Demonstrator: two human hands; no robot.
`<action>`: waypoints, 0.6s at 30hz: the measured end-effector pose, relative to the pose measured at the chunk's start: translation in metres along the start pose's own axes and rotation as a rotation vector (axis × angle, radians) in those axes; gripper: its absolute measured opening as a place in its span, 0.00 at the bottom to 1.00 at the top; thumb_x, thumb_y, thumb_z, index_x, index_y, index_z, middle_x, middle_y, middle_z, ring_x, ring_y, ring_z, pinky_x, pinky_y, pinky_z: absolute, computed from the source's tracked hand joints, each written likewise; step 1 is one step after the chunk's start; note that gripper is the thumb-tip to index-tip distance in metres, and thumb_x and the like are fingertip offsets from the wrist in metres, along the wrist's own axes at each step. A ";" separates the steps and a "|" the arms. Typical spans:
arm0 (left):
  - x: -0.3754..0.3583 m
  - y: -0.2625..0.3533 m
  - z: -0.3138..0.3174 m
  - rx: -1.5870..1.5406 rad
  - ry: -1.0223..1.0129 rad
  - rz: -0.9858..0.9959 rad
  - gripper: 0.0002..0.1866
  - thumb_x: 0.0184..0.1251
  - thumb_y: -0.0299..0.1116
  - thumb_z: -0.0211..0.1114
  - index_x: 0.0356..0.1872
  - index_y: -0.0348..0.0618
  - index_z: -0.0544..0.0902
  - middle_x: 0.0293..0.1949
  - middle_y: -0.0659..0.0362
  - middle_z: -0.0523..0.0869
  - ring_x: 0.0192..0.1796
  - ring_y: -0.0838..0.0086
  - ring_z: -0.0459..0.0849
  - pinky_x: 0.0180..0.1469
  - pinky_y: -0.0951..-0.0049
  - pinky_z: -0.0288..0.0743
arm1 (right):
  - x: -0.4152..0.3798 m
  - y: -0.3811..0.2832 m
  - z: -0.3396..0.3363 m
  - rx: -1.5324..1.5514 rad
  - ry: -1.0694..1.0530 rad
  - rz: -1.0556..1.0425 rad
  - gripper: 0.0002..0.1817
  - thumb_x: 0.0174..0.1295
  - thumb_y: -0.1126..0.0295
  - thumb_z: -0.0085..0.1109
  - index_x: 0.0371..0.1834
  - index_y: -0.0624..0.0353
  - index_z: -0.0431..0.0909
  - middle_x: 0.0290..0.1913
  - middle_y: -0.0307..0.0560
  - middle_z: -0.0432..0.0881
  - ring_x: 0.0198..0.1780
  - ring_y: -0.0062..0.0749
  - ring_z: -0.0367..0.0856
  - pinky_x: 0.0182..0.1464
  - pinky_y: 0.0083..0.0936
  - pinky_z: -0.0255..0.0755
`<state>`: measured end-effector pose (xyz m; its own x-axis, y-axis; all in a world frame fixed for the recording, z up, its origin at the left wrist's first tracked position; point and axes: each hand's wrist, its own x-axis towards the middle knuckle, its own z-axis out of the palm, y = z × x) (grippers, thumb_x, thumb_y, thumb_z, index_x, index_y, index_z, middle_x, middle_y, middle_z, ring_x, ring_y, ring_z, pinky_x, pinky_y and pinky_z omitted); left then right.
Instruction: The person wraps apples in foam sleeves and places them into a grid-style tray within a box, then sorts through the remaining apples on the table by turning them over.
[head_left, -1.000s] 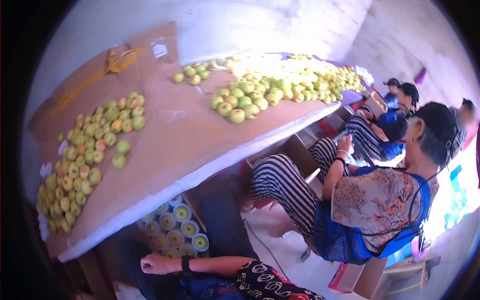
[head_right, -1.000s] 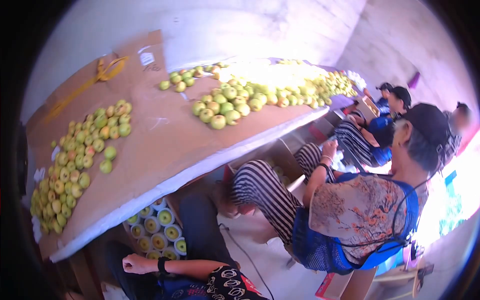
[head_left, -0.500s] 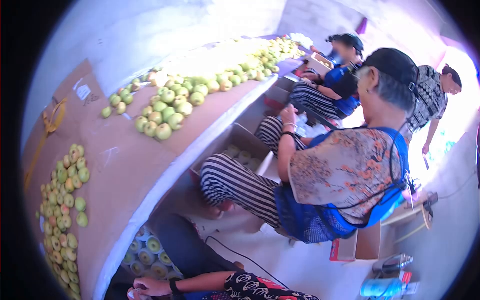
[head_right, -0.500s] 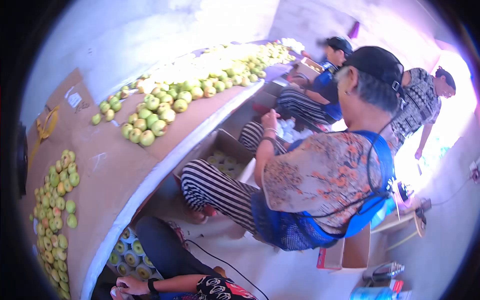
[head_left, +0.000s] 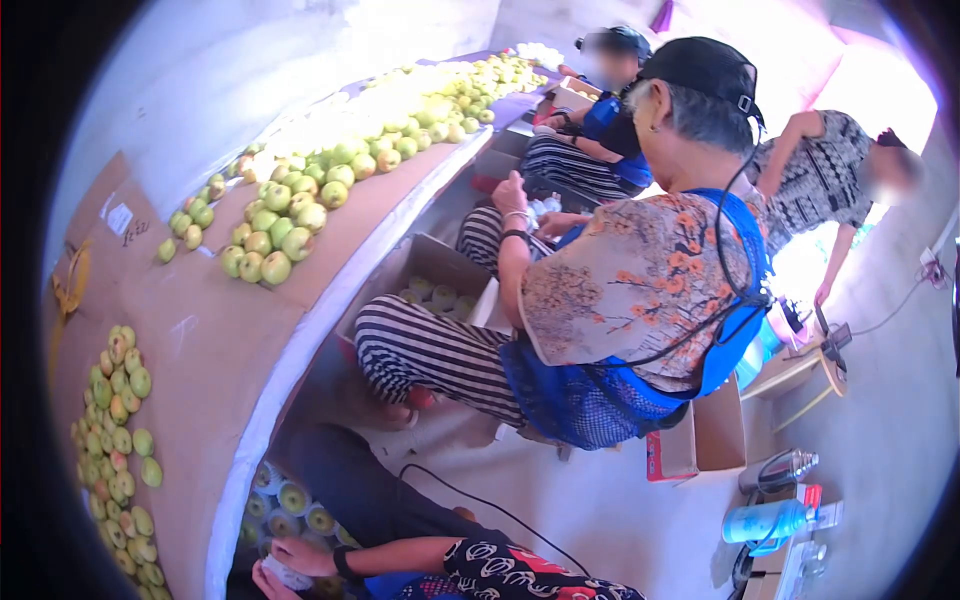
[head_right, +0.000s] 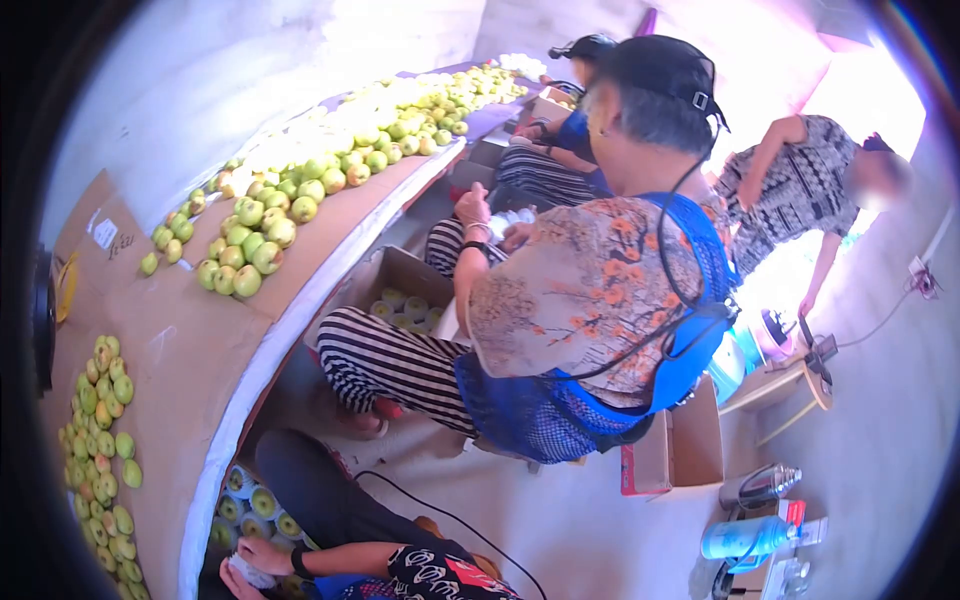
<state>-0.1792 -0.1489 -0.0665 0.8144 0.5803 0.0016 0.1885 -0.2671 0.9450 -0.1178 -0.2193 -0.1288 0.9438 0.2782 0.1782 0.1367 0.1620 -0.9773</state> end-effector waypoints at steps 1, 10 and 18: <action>-0.011 0.032 0.000 0.207 -0.055 0.076 0.18 0.64 0.39 0.57 0.49 0.38 0.75 0.46 0.45 0.77 0.46 0.56 0.77 0.47 0.65 0.71 | 0.003 -0.010 -0.002 0.014 -0.017 0.042 0.07 0.58 0.70 0.47 0.28 0.63 0.68 0.26 0.54 0.72 0.31 0.46 0.72 0.34 0.35 0.65; -0.032 -0.016 -0.066 -0.173 0.110 0.042 0.23 0.63 0.40 0.54 0.52 0.31 0.71 0.48 0.42 0.75 0.48 0.55 0.76 0.49 0.61 0.73 | -0.014 -0.002 0.064 0.128 -0.312 -0.037 0.12 0.62 0.66 0.46 0.28 0.65 0.69 0.24 0.51 0.72 0.27 0.35 0.72 0.32 0.30 0.65; -0.042 -0.076 -0.135 0.169 -0.091 0.091 0.21 0.58 0.33 0.57 0.52 0.32 0.72 0.47 0.45 0.76 0.47 0.56 0.77 0.47 0.60 0.74 | -0.019 -0.002 0.076 0.337 -0.531 0.086 0.16 0.61 0.62 0.50 0.24 0.65 0.71 0.23 0.42 0.74 0.29 0.24 0.71 0.31 0.28 0.65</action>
<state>-0.3022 -0.0489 -0.0943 0.8768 0.4785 0.0473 0.1955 -0.4449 0.8740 -0.1594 -0.1531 -0.1214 0.6577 0.7211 0.2178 -0.1167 0.3832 -0.9163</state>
